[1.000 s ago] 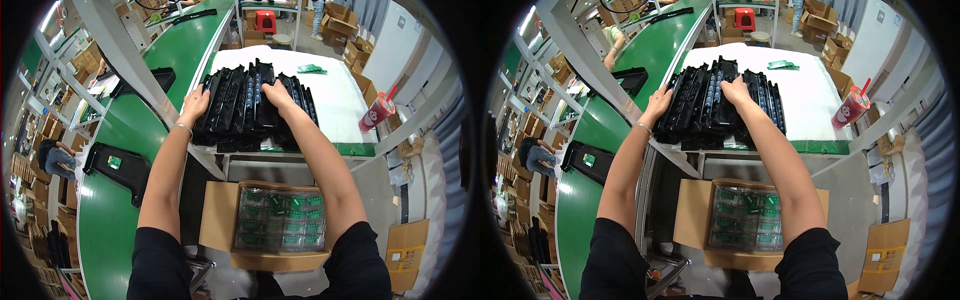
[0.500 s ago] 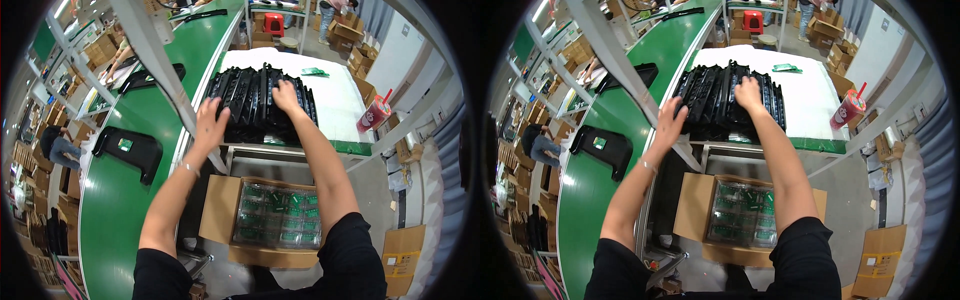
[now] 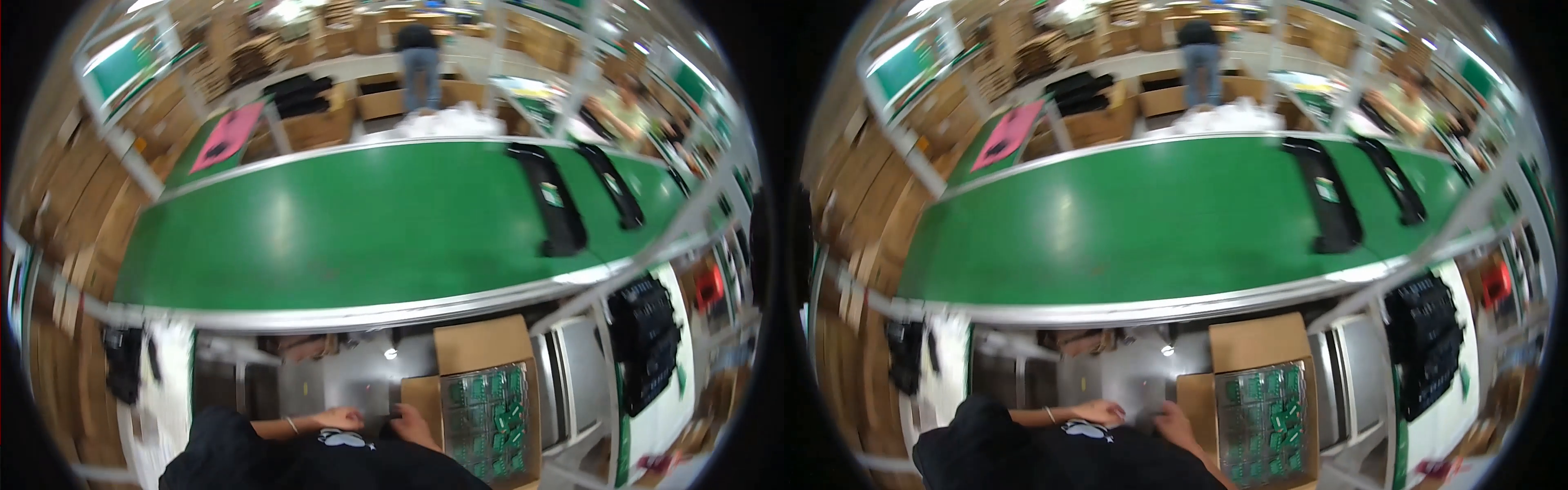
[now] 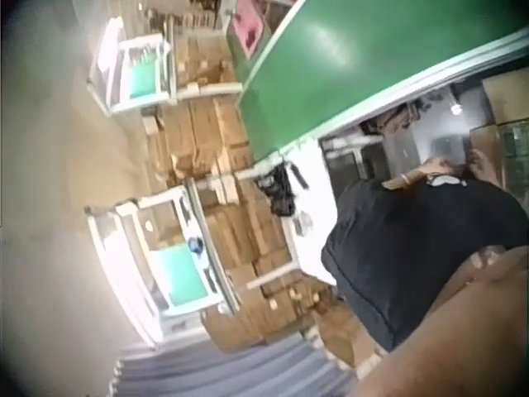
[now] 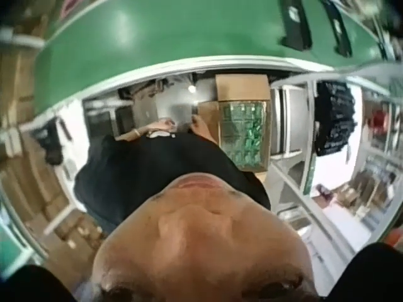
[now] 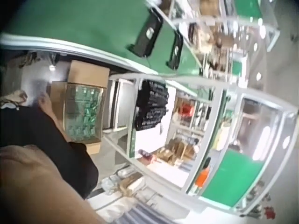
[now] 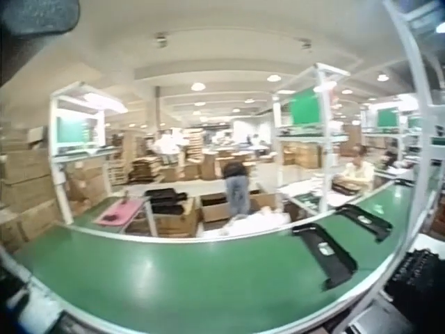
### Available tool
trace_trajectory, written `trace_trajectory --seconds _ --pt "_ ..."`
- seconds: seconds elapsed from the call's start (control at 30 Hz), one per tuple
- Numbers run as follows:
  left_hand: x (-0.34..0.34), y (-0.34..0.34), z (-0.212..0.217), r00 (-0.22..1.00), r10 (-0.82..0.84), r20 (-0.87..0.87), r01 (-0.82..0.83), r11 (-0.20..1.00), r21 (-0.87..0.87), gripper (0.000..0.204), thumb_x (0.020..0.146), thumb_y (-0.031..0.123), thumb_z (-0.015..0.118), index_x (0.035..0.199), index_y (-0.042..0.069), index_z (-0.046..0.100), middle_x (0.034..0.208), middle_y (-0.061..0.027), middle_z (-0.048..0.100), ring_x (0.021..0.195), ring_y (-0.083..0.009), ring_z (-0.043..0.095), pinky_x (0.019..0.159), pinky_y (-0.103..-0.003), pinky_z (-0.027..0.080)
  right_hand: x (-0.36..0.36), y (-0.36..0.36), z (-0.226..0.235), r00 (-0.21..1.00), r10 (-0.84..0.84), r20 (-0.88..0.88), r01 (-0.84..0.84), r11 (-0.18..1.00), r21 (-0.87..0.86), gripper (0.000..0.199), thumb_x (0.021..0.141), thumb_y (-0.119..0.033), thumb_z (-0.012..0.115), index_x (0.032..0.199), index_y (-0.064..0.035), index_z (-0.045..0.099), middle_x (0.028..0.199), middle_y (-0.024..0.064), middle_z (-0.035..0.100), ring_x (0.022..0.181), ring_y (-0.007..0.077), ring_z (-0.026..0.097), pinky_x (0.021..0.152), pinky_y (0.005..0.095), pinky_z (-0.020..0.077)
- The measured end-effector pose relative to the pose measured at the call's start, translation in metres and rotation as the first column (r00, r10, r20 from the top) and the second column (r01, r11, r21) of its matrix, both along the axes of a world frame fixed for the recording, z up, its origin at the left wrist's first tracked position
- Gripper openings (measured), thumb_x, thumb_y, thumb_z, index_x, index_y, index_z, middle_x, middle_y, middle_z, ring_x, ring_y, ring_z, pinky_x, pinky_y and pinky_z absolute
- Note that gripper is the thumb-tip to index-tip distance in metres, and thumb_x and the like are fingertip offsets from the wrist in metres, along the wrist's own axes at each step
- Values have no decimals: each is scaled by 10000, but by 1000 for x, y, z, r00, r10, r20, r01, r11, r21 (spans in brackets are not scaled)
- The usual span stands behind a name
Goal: Organizing and packing electronic components like circuit boards and toner cartridges in a factory setting.
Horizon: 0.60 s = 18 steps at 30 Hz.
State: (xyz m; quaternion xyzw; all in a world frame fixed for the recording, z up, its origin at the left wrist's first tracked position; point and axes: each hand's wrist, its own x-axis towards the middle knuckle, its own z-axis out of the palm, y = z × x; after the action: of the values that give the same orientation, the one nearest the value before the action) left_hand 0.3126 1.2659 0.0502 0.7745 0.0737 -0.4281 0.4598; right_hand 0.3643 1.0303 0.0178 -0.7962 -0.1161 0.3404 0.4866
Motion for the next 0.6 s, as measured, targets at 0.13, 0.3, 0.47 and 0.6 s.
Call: trace_trajectory --seconds 0.13,0.3,0.47,0.6 --pt "-78 47 41 781 431 453 -462 886 -45 284 860 306 548 1032 81 575 938 -77 612 814 -152 564 704 -316 460 -10 92 12 408 859 309 -886 454 -92 400 757 -132 569 1153 -84 548 976 164 618 853 292 600 742 368 478" --pt "-211 118 71 379 854 355 -729 512 -454 242 813 229 612 986 60 590 836 -23 608 741 -89 540 647 -250 450 19 183 32 321 811 489 -501 584 -639 396 718 -161 601 1090 -32 555 972 200 610 891 320 599 745 420 491" --pt "-339 187 92 -100 964 246 -885 26 -465 206 828 180 598 986 48 593 852 -12 605 781 -76 541 687 -238 457 -47 324 85 625 642 444 -676 730 -104 323 801 -138 572 1094 -6 543 890 147 636 823 222 634 732 308 490" --pt "-412 231 89 -301 813 499 -898 -65 -435 199 834 169 590 990 45 591 890 -17 608 826 -85 546 755 -228 444 -131 427 112 476 808 348 -861 508 -1 284 806 -137 573 1049 11 563 883 134 637 808 177 632 723 286 488"
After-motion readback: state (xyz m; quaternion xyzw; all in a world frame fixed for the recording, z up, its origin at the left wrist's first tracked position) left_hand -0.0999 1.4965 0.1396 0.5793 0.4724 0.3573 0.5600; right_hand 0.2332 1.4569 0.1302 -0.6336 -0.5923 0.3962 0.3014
